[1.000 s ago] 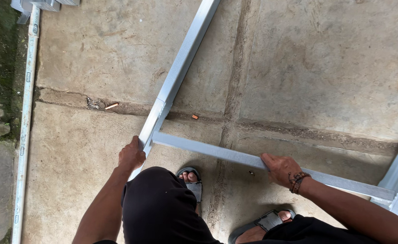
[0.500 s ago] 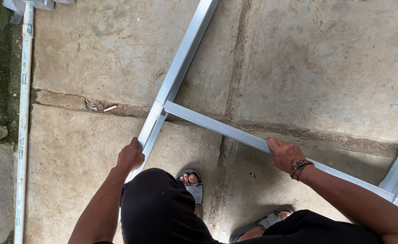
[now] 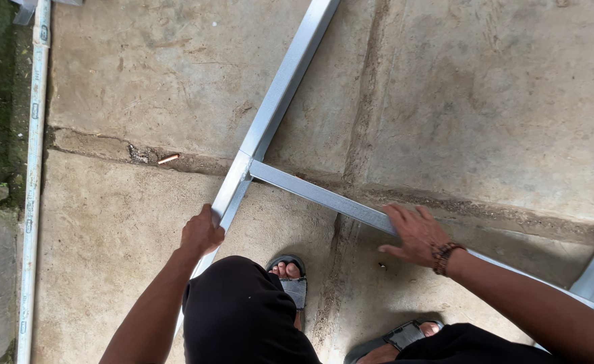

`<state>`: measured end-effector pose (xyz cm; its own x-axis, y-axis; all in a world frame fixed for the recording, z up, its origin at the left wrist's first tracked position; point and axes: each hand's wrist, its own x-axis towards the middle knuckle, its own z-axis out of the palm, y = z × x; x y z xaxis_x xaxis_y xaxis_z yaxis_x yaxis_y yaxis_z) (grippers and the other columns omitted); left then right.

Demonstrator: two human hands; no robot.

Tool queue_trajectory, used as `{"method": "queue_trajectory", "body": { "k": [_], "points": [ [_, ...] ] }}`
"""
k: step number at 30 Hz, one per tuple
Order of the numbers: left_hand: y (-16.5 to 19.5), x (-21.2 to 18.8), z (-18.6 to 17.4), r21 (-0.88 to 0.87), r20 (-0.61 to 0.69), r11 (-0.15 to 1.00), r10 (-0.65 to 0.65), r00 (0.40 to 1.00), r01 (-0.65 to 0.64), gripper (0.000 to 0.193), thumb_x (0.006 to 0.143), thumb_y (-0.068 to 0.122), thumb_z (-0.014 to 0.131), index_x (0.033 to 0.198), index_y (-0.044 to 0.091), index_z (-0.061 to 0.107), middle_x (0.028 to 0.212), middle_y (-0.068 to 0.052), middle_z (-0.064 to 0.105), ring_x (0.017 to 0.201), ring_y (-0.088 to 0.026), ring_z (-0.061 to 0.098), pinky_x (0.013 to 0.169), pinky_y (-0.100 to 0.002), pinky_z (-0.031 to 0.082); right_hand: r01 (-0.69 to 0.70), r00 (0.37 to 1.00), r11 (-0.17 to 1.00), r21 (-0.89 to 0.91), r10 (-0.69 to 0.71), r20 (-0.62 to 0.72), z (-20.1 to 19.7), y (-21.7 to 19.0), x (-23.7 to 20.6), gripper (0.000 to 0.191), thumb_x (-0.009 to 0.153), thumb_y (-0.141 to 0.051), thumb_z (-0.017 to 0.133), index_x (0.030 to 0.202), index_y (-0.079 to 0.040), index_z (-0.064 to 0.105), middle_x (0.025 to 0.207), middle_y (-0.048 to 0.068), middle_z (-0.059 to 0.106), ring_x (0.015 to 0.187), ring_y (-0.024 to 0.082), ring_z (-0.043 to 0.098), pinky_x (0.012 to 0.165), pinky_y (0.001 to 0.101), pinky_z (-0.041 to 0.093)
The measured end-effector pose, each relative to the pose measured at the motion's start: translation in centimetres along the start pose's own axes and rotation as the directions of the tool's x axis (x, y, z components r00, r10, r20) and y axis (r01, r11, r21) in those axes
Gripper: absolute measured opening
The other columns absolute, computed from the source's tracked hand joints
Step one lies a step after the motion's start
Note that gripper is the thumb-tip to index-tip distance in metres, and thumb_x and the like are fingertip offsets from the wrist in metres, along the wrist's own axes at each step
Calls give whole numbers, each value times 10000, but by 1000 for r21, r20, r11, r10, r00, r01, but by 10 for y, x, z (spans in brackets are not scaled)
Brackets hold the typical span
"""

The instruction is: The person assembles a rectangular metal frame on the floor by aligning metal bars and securing them with a hammer and power drill. They use a hammer to tap joints into place and a drill to fasten screws at the corners.

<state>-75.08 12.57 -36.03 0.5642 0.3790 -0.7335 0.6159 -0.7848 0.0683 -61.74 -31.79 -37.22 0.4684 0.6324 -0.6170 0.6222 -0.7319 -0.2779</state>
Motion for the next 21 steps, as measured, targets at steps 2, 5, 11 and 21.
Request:
{"method": "queue_trajectory", "body": {
  "k": [2, 5, 11, 21],
  "points": [
    [11, 5, -3, -46, -54, 999, -10, 998, 7, 725, 868, 239, 723, 1438, 59, 313, 1131, -264, 678, 975, -411, 731, 879, -478, 621, 51, 998, 998, 22, -52, 27, -19, -26, 19, 987, 854, -686, 600, 1577, -156, 185, 1609, 152, 308, 1432, 303, 406, 1174, 517, 279],
    [35, 17, -9, -120, -239, 990, 41, 970, -71, 760, 839, 219, 737, 1434, 85, 282, 1190, -279, 636, 948, -438, 717, 805, -507, 626, 149, 987, 975, 165, -136, -86, -48, -73, 52, 888, 932, -626, 571, 1565, -124, 202, 1611, 169, 303, 1439, 336, 396, 1179, 528, 289],
    [56, 39, -24, -107, -164, 992, -87, 983, 70, 504, 877, 95, 640, 1352, 120, 470, 1138, -224, 715, 1052, -410, 725, 965, -517, 578, -20, 996, 953, 302, 45, -74, -100, -134, 110, 518, 918, -272, 662, 1356, -78, 464, 1287, 204, 629, 1115, 390, 666, 963, 499, 528],
    [41, 52, -16, -127, -40, 992, -19, 999, 13, 739, 894, 94, 569, 1585, 124, 310, 1116, -221, 725, 998, -366, 749, 957, -460, 593, 60, 966, 959, 277, 14, -259, -83, -127, 125, 345, 856, -240, 735, 1117, -71, 583, 963, 168, 746, 828, 352, 747, 743, 467, 608]
  ]
}}
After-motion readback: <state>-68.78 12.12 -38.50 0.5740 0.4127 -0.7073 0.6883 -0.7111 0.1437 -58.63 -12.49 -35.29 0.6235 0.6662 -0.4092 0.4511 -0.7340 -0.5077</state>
